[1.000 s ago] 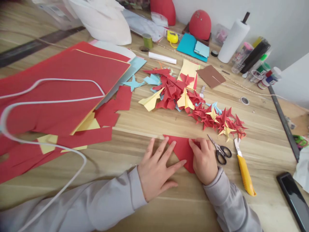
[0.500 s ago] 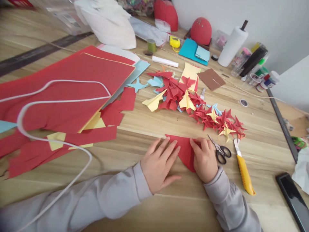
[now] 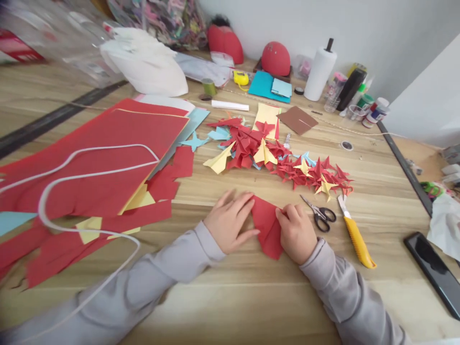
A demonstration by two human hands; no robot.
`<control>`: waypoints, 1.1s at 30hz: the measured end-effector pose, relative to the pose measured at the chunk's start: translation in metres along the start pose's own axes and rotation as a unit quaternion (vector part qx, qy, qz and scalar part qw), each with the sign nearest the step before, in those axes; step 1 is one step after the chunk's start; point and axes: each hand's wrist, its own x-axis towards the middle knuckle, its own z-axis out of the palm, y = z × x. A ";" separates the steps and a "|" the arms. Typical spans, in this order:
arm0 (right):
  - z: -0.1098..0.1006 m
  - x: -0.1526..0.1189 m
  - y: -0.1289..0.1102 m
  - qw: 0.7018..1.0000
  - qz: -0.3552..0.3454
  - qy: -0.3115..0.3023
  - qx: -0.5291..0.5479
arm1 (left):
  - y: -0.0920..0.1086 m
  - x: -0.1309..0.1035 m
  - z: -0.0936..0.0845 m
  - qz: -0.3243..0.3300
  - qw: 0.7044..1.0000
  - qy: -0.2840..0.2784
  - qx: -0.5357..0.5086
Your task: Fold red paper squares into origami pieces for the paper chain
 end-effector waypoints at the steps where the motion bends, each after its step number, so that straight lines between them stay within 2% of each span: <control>1: 0.000 0.000 -0.001 1.000 0.002 -0.008 -0.008 | -0.006 0.002 0.001 0.008 1.000 0.000 -0.011; 6: 0.002 0.001 -0.005 0.999 0.000 -0.018 -0.040 | -0.019 0.007 0.003 0.019 1.000 -0.008 -0.021; 16: 0.001 0.000 -0.016 0.995 0.015 -0.014 -0.103 | -0.021 0.001 0.004 0.072 0.997 -0.006 0.039; 25: -0.001 -0.003 -0.020 0.997 0.030 0.002 -0.077 | -0.023 -0.002 -0.001 0.092 0.995 -0.026 0.026; 29: 0.000 -0.003 -0.020 0.997 0.041 -0.004 -0.061 | -0.022 -0.005 0.000 0.090 0.995 -0.040 0.021; 33: 0.000 -0.002 -0.021 0.998 0.041 -0.011 -0.056 | -0.011 -0.009 0.000 0.056 0.996 -0.053 0.034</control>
